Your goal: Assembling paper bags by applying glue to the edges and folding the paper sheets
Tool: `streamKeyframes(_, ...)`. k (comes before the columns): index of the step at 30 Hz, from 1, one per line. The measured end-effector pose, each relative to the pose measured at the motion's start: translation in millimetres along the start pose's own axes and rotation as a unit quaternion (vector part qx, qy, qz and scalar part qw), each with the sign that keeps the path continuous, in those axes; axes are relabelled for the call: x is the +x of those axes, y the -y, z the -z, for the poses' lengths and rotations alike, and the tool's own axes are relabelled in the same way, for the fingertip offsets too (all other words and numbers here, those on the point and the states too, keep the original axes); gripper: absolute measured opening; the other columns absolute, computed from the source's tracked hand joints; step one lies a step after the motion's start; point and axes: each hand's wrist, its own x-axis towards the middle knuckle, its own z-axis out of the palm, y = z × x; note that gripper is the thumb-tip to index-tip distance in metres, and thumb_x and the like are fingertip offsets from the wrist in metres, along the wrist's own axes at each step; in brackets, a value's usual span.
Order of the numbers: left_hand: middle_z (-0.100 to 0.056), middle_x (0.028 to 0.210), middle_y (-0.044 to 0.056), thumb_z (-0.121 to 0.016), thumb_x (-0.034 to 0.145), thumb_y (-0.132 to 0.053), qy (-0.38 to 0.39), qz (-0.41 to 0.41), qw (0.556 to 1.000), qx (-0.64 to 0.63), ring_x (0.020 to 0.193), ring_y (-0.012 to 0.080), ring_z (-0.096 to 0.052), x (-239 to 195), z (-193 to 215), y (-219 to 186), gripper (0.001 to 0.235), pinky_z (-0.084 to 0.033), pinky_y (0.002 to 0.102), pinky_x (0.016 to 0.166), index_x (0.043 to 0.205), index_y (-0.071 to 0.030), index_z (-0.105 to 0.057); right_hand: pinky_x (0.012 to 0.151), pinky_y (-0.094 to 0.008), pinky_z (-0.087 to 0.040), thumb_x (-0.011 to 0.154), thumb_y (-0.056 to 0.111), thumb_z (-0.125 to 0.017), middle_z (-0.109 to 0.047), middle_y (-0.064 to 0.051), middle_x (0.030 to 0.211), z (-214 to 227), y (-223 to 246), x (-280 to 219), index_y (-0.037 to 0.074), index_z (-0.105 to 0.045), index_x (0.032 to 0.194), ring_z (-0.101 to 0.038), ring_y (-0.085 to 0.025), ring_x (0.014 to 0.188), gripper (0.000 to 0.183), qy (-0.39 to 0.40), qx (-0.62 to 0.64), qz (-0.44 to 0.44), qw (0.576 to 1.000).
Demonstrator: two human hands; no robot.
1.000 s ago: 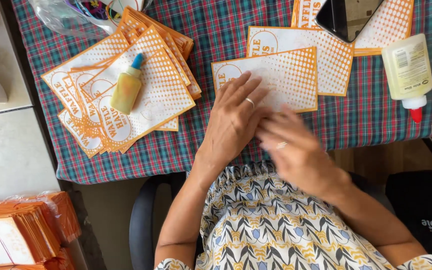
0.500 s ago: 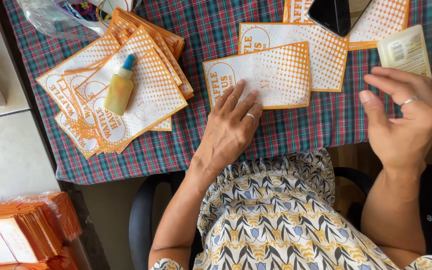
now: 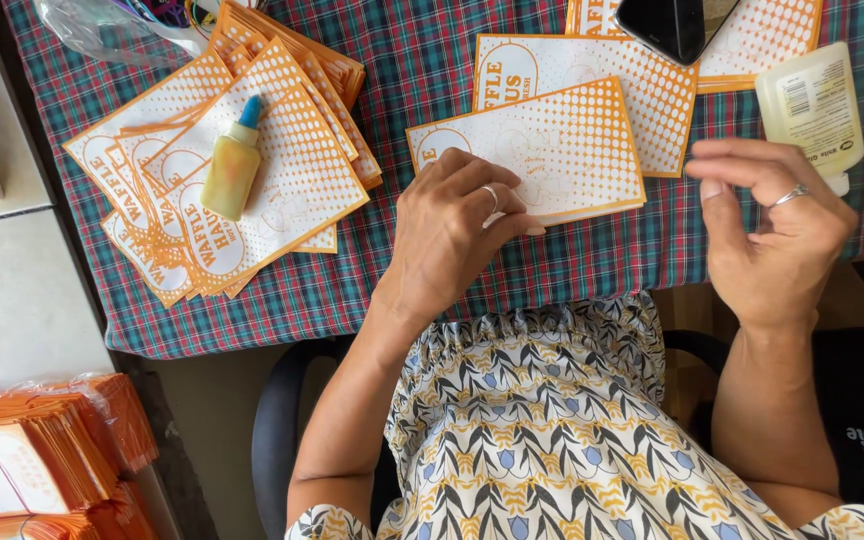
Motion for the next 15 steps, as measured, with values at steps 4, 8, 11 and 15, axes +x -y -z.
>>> streamKeyframes(4,-0.072,0.097,0.003,-0.078,0.092,-0.032,0.011,0.023,0.999,-0.038,0.087,0.0256,-0.06,4.1,5.5,-3.2,0.024,-0.049,0.04,0.075,0.085,-0.01,-0.071,0.092,-0.045,-0.055,0.092,-0.033,-0.045,-0.071,-0.031,0.107,-11.5,-4.1,-3.1,-0.015,-0.07,0.096,-0.069,-0.04,0.099,0.031,0.003,0.031,-0.015,0.999)
streamKeyframes(8,-0.055,0.09,0.006,-0.078,0.095,-0.029,-0.009,-0.007,0.999,0.039,0.084,0.0267,-0.048,11.1,14.0,-13.4,0.024,-0.045,0.04,0.068,0.092,-0.005,-0.073,0.091,-0.049,-0.053,0.099,-0.033,-0.044,-0.068,-0.03,0.107,-23.8,-12.8,1.1,-0.02,-0.069,0.098,-0.061,-0.045,0.105,0.028,0.054,0.002,0.078,0.996)
streamKeyframes(11,-0.038,0.08,0.006,-0.088,0.095,-0.012,-0.075,-0.041,0.984,0.158,0.075,0.0265,-0.036,9.8,7.3,-23.5,0.037,-0.028,0.042,0.06,0.087,-0.003,-0.053,0.113,-0.053,-0.051,0.093,-0.032,-0.047,-0.062,-0.032,0.142,-29.3,-18.9,4.2,-0.017,-0.061,0.135,-0.055,-0.047,0.127,0.047,0.177,-0.014,0.079,0.981)
streamKeyframes(15,-0.037,0.073,-0.005,-0.074,0.112,-0.023,-0.14,-0.08,0.956,0.245,0.059,0.0113,-0.04,-8.0,-27.7,-53.5,0.033,-0.03,0.033,0.051,0.137,-0.002,-0.065,0.113,-0.055,-0.047,0.092,-0.033,-0.047,-0.067,-0.026,0.135,-28.2,-12.3,14.1,-0.005,-0.054,0.151,-0.058,-0.047,0.128,0.066,0.175,-0.054,0.093,0.979)
